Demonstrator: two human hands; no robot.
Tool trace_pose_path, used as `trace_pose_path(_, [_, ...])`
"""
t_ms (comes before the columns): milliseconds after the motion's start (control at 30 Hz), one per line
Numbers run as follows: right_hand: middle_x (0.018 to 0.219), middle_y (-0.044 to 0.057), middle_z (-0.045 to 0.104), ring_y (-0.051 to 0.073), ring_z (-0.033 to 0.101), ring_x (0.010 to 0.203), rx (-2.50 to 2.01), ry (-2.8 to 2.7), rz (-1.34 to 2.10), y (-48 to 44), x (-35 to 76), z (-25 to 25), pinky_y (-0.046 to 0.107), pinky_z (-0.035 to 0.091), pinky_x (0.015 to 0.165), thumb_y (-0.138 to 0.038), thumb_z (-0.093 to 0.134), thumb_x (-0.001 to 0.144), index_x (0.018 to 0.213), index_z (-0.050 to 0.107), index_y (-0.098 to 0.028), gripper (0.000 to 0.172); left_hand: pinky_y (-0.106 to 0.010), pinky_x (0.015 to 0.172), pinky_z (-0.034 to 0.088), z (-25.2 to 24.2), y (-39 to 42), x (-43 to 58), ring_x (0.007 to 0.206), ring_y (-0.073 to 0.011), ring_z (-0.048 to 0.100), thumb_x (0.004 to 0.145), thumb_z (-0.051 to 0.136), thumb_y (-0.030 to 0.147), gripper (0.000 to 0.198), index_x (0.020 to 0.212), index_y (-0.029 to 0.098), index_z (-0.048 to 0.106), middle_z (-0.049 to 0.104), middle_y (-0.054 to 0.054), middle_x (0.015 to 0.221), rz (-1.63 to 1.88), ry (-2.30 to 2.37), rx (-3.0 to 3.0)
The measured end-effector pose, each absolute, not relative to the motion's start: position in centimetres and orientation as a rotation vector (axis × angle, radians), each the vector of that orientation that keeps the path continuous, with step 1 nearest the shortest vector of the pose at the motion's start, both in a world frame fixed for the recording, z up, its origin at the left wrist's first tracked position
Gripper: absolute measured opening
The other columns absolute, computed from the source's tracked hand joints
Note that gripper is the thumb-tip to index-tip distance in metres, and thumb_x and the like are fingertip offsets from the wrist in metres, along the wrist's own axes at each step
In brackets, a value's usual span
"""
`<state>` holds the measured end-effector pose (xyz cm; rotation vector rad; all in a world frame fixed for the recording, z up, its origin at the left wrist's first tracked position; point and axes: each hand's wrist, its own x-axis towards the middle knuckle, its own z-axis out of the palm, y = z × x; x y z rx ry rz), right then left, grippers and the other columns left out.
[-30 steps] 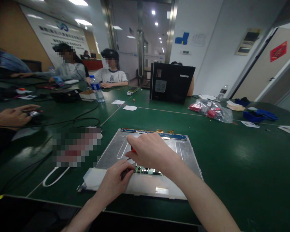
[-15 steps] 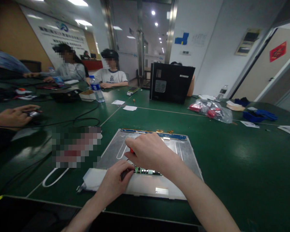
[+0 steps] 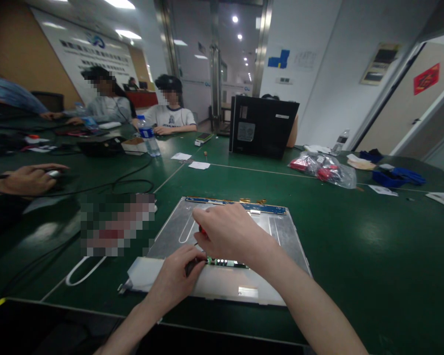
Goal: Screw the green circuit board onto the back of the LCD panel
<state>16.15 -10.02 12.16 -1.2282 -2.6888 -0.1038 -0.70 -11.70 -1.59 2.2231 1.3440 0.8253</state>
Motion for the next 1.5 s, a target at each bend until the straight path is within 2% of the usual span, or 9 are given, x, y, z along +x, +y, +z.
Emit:
trace_pose_path(100, [0.083,0.003,0.068,0.014,0.057,0.064,-1.190,-2.685,-0.103,-10.14,16.15,12.18,0.028,0.019,0.049,-0.027,0.051,0.083,0.090,0.053,-0.018,0.012,-0.029,0.068,0.041,-1.60,-11.73,-0.74,0.077,-0.0178,0.057,0.078,0.052,0.009,0.014,0.080,0.020,0.061,0.062,-0.002,0.081,0.836,1.328,2.218])
trace_pose_path(267, [0.074,0.002,0.067,0.015,0.057,0.062,-1.277,-2.696,-0.114,-9.95,16.04,12.14,0.028,0.018,0.049,-0.045,0.048,0.088,0.083,0.056,-0.020,0.026,-0.029,0.068,0.041,-1.79,-11.68,-0.77,0.076,-0.0181,0.057,0.078,0.053,0.009,0.013,0.077,0.019,0.060,0.062,-0.002,0.079,0.859,1.337,2.227])
trace_pose_path(467, [0.082,0.002,0.067,0.013,0.055,0.062,-1.211,-2.684,-0.098,-10.17,16.12,12.12,0.028,0.018,0.049,-0.026,0.050,0.083,0.089,0.053,-0.018,0.010,-0.029,0.068,0.041,-1.90,-11.64,-0.79,0.077,-0.0184,0.057,0.078,0.052,0.010,0.013,0.079,0.020,0.061,0.062,-0.002,0.080,0.856,1.319,2.242])
trace_pose_path(667, [0.077,0.002,0.067,0.014,0.056,0.062,-1.237,-2.689,-0.093,-9.99,16.07,11.99,0.028,0.018,0.049,-0.041,0.050,0.087,0.088,0.053,-0.019,0.022,-0.029,0.068,0.040,-1.96,-11.62,-0.77,0.077,-0.0181,0.056,0.078,0.052,0.009,0.013,0.078,0.020,0.060,0.062,-0.002,0.080,0.849,1.330,2.231])
trace_pose_path(800, [0.084,0.003,0.068,0.014,0.058,0.066,-1.246,-2.688,-0.085,-10.02,16.02,12.13,0.028,0.019,0.049,-0.029,0.049,0.086,0.091,0.052,-0.019,0.012,-0.030,0.069,0.040,-1.89,-11.60,-0.74,0.077,-0.0181,0.056,0.078,0.052,0.010,0.012,0.079,0.019,0.060,0.061,-0.002,0.080,0.823,1.333,2.226])
trace_pose_path(900, [0.090,0.004,0.068,0.015,0.059,0.068,-1.218,-2.688,-0.064,-10.20,16.07,12.25,0.028,0.021,0.049,-0.027,0.050,0.084,0.094,0.051,-0.018,0.014,-0.030,0.069,0.041,-1.84,-11.63,-0.74,0.078,-0.0181,0.056,0.079,0.050,0.009,0.014,0.080,0.019,0.060,0.062,-0.003,0.082,0.812,1.322,2.232])
trace_pose_path(1067, [0.080,0.002,0.068,0.016,0.060,0.066,-1.247,-2.701,-0.080,-10.07,16.02,12.08,0.028,0.019,0.049,-0.041,0.048,0.088,0.091,0.051,-0.020,0.022,-0.030,0.069,0.041,-1.89,-11.67,-0.79,0.077,-0.0182,0.056,0.079,0.051,0.010,0.013,0.080,0.019,0.060,0.062,-0.003,0.082,0.821,1.329,2.242])
trace_pose_path(1233, [0.085,0.002,0.068,0.015,0.059,0.067,-1.218,-2.686,-0.100,-9.99,16.00,12.02,0.028,0.018,0.049,-0.027,0.047,0.087,0.091,0.051,-0.019,0.009,-0.029,0.068,0.040,-1.71,-11.68,-0.76,0.076,-0.0182,0.056,0.079,0.052,0.009,0.013,0.079,0.019,0.061,0.062,-0.002,0.080,0.814,1.339,2.232])
trace_pose_path(1500, [0.087,0.004,0.066,0.015,0.057,0.067,-1.205,-2.708,-0.025,-10.18,16.12,12.20,0.028,0.020,0.050,-0.023,0.046,0.082,0.093,0.051,-0.018,0.014,-0.029,0.067,0.039,-1.70,-11.67,-0.74,0.075,-0.0178,0.054,0.078,0.052,0.008,0.014,0.080,0.018,0.061,0.061,-0.002,0.079,0.823,1.342,2.230])
